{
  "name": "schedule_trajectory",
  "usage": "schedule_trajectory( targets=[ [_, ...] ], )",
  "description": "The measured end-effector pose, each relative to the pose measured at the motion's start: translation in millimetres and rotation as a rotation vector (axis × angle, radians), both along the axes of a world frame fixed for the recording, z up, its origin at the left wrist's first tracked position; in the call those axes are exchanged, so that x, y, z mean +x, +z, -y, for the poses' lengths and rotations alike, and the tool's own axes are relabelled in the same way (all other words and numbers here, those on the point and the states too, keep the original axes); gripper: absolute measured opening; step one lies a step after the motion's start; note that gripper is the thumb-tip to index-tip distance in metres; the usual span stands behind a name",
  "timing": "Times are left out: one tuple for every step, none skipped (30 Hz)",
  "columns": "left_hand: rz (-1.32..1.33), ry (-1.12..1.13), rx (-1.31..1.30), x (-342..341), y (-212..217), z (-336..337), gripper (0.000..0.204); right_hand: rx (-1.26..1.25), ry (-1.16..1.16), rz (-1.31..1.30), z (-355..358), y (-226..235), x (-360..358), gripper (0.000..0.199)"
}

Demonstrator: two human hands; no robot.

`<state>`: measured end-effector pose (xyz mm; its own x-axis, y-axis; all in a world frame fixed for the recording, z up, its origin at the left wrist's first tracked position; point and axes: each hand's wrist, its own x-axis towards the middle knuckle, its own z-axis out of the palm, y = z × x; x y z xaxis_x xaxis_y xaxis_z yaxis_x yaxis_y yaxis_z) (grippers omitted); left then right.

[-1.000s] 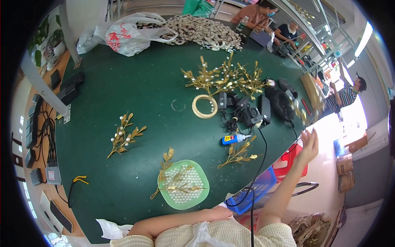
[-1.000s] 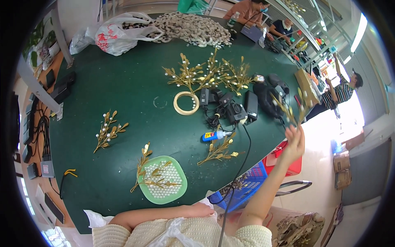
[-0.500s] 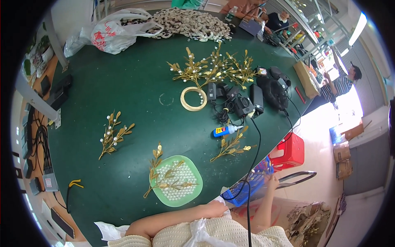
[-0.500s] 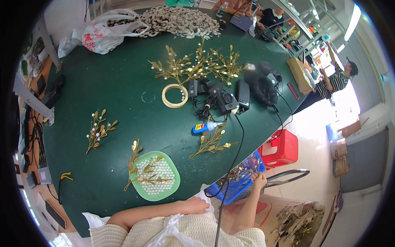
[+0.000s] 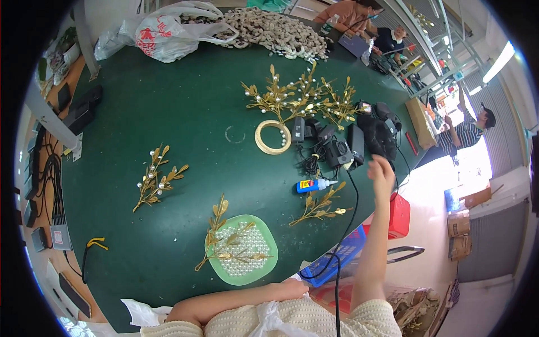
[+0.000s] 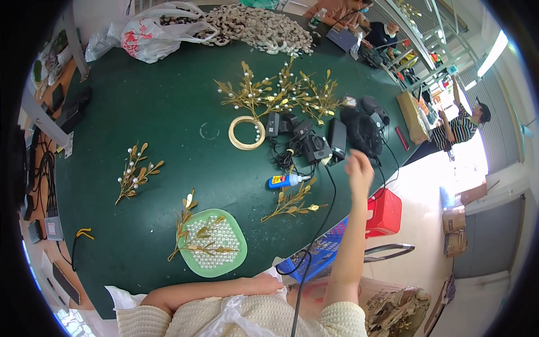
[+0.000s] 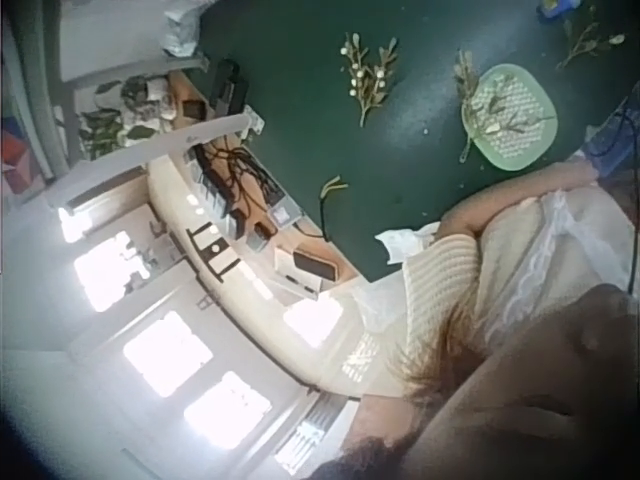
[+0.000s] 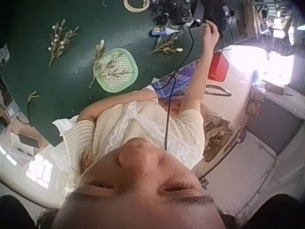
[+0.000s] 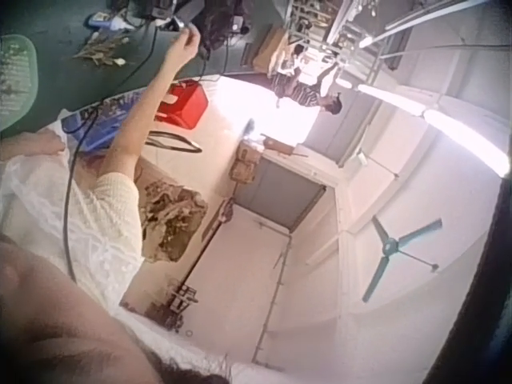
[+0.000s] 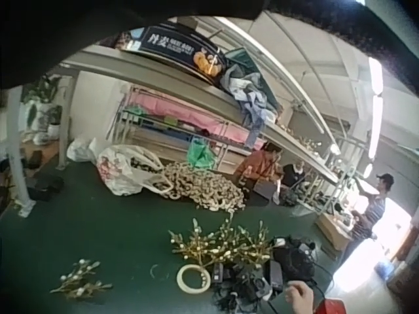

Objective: The person picks up decorative branches, attaches pearls to them by hand, and places the finished pieces into a blue basket.

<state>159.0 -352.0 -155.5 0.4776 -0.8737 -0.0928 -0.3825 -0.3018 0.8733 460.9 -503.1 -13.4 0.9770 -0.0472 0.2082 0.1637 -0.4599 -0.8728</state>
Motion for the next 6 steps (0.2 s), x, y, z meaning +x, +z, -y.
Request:
schedule_trajectory(
  targets=[
    [0.003,0.014,0.003,1.6,0.1,0.0,0.021,-0.086,0.148,0.001,-42.5,13.6,9.5,0.022],
    [-0.018,0.011,-0.015,2.0,0.1,2.0,0.022,-0.118,0.277,-0.019,-70.4,13.2,25.3,0.022],
    [-0.038,0.005,-0.034,2.8,-0.1,4.2,0.023,-0.237,0.372,-0.042,-102.7,19.6,33.7,0.024],
    [-0.088,-0.014,0.0,4.4,-0.4,7.6,0.026,-0.354,0.476,0.034,-124.6,12.5,50.0,0.027],
    [-0.118,-0.022,0.017,4.9,-1.1,8.2,0.025,-0.413,0.543,0.062,-153.5,6.3,58.6,0.031],
    [-0.146,-0.028,0.033,5.3,-0.6,7.1,0.024,-0.467,0.553,0.048,-183.4,2.1,62.6,0.035]
  ],
)
